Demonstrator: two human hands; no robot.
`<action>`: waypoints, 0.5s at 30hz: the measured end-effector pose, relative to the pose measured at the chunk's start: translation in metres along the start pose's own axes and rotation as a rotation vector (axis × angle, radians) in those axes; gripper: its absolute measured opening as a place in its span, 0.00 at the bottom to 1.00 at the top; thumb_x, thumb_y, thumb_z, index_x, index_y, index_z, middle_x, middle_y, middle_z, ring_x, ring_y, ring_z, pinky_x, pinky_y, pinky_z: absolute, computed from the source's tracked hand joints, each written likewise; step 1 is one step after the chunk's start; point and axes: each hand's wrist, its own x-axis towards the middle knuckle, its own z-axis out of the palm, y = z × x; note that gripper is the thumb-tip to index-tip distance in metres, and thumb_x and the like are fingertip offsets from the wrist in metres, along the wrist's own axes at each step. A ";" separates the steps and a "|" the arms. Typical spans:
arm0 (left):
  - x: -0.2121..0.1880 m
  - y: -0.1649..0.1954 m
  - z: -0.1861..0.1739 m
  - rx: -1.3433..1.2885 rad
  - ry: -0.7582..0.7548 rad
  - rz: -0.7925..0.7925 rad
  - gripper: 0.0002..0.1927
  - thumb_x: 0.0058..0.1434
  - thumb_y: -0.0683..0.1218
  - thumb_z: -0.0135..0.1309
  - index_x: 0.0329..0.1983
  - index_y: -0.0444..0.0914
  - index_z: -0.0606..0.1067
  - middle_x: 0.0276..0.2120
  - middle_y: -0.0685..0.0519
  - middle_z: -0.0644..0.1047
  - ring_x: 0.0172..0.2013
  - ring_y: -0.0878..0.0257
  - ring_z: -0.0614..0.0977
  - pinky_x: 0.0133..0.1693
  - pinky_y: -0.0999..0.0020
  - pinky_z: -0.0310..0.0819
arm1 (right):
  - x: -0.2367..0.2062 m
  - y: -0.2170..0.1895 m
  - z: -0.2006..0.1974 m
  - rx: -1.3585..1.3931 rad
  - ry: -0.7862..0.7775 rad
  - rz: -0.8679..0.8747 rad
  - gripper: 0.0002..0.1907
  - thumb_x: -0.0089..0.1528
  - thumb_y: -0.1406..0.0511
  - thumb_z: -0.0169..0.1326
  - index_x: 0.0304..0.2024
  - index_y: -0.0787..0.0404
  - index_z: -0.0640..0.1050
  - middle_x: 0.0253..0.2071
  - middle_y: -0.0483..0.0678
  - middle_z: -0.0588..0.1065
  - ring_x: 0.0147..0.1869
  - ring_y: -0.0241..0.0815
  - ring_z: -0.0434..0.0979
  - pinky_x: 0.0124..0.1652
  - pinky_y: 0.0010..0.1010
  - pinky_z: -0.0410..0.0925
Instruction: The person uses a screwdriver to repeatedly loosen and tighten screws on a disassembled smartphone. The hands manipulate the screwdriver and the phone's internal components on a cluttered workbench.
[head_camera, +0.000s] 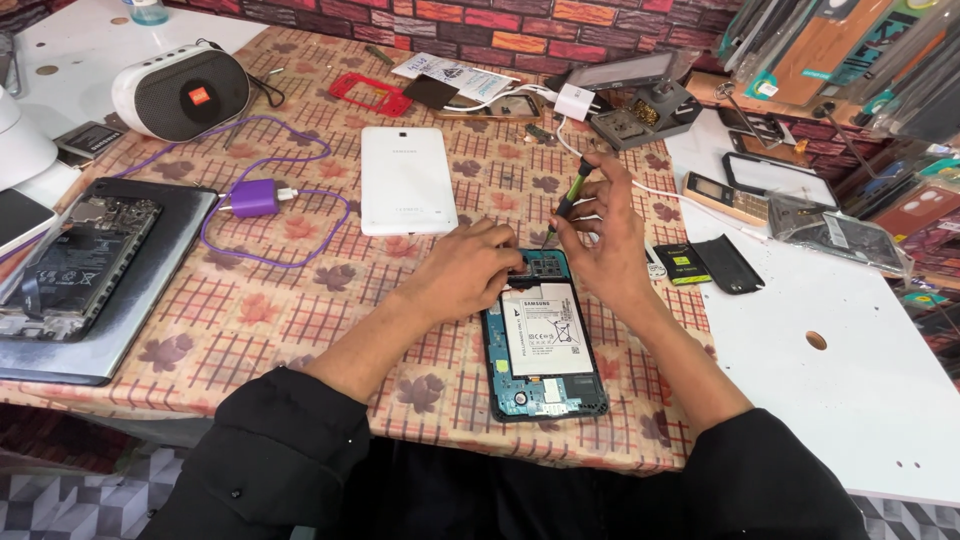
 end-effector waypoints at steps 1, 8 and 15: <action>0.001 0.000 0.000 0.005 -0.001 -0.001 0.09 0.56 0.40 0.56 0.40 0.39 0.81 0.41 0.51 0.75 0.48 0.53 0.76 0.49 0.55 0.72 | 0.000 0.000 0.000 -0.014 0.004 0.007 0.40 0.62 0.78 0.61 0.70 0.59 0.55 0.44 0.54 0.75 0.44 0.42 0.84 0.38 0.29 0.78; 0.001 0.001 0.000 0.010 0.003 0.007 0.09 0.56 0.40 0.56 0.40 0.39 0.81 0.41 0.51 0.75 0.48 0.53 0.76 0.50 0.55 0.72 | 0.000 0.000 -0.002 -0.040 0.008 0.024 0.40 0.62 0.78 0.61 0.70 0.60 0.55 0.42 0.55 0.76 0.43 0.43 0.85 0.37 0.30 0.77; 0.001 0.003 -0.005 -0.033 0.000 -0.042 0.08 0.58 0.40 0.55 0.39 0.40 0.81 0.39 0.52 0.75 0.47 0.54 0.77 0.49 0.57 0.72 | -0.001 0.001 -0.001 -0.033 0.028 0.005 0.40 0.62 0.77 0.62 0.69 0.60 0.55 0.41 0.55 0.76 0.43 0.44 0.85 0.38 0.30 0.78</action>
